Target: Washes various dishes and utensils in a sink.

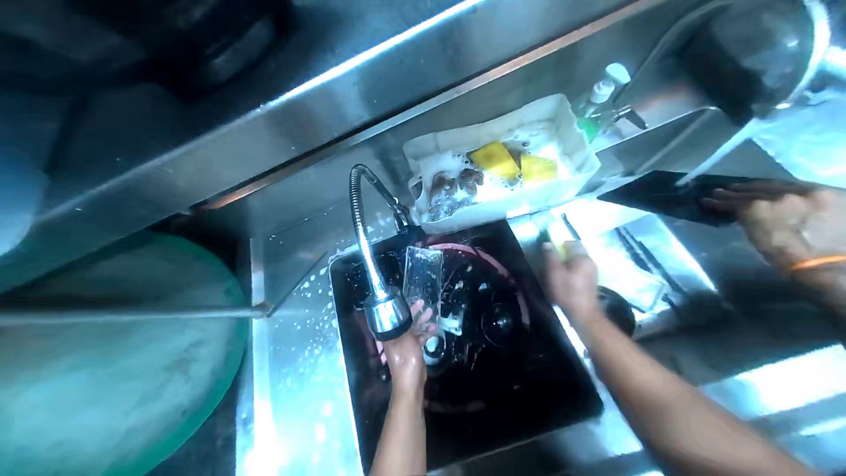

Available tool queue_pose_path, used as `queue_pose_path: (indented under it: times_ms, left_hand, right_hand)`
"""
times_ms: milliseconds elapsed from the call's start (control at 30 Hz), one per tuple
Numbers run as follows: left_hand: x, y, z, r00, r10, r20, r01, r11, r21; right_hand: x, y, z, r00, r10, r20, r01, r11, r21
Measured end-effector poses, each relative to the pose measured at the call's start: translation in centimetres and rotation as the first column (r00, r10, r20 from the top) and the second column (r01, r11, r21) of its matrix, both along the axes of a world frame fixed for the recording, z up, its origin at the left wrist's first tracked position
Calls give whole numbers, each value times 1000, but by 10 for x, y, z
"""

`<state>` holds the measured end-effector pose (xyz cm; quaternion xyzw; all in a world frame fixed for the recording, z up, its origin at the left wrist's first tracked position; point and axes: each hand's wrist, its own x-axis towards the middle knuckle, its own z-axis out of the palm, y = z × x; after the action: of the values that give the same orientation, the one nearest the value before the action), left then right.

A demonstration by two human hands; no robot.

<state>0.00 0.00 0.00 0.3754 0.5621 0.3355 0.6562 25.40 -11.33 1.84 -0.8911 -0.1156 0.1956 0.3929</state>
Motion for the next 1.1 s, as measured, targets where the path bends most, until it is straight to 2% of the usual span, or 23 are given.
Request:
queue_pose_path:
  times_ms: [100, 167, 200, 233, 267, 367, 400, 500, 533, 633, 667, 800, 833, 900, 933, 967, 1067, 1100]
  left_hand:
    - [29, -12, 6, 999, 16, 30, -17, 999, 42]
    - [26, -14, 3, 998, 58, -10, -55, 979, 194]
    - [14, -10, 0, 997, 81, -12, -76, 969, 234]
    - [2, -6, -2, 995, 99, -25, -90, 965, 247]
    - [-10, -5, -2, 996, 80, -43, -67, 968, 241]
    - [-34, -22, 9, 984, -31, -175, 79, 959, 272]
    - [-39, -22, 9, 981, -2, -196, 62, 953, 297]
    - [-50, -5, 4, 978, 168, -123, -123, 943, 311]
    - [-53, -5, 3, 981, 146, -128, -99, 942, 321]
    - [-50, -19, 15, 975, 23, -221, 68, 915, 398]
    - [-49, -21, 18, 971, 24, -237, 79, 906, 415]
    - [-57, 3, 18, 979, 96, -179, -16, 915, 403]
    - [-55, 3, 21, 976, 78, -205, 16, 905, 424]
    - [-44, -7, 33, 959, 8, -282, 135, 865, 483]
    - [-39, -15, 37, 947, -9, -320, 178, 844, 506]
    - [-35, -20, 39, 939, 6, -345, 188, 829, 527]
    - [-20, -10, 36, 958, 80, -275, 95, 818, 567]
    - [-12, -15, 35, 963, 70, -260, 99, 805, 584]
  right_hand:
    - [-94, 50, 16, 943, 332, -19, -330, 941, 73]
    - [-148, 75, 16, 789, 607, -92, -610, 792, -6]
    - [-165, 82, 14, 713, 693, -109, -699, 714, -39]
    - [-174, 89, 9, 663, 739, -115, -748, 662, -58]
    - [-175, 95, 4, 656, 748, -99, -755, 652, -77]
    - [-176, 108, -3, 723, 677, -137, -690, 717, -96]
    - [-185, 107, 3, 691, 710, -134, -722, 688, -77]
    - [-213, 92, 14, 476, 875, -80, -878, 479, 13]
    - [-213, 92, 11, 481, 873, -75, -876, 483, 2]
    - [-192, 117, 11, 669, 724, -170, -743, 662, -104]
    - [-192, 120, 13, 678, 707, -199, -732, 673, -103]
    - [-219, 89, 19, 523, 847, -94, -841, 531, 105]
    - [-215, 88, 14, 567, 820, -78, -811, 572, 126]
    - [-194, 103, 7, 752, 654, -81, -644, 756, 119]
    - [-186, 108, 6, 799, 593, -102, -582, 805, 120]
    - [-184, 106, 8, 806, 580, -122, -563, 813, 147]
    - [-188, 86, 12, 722, 688, -73, -659, 717, 227]
    - [-182, 81, 5, 759, 645, -89, -605, 749, 270]
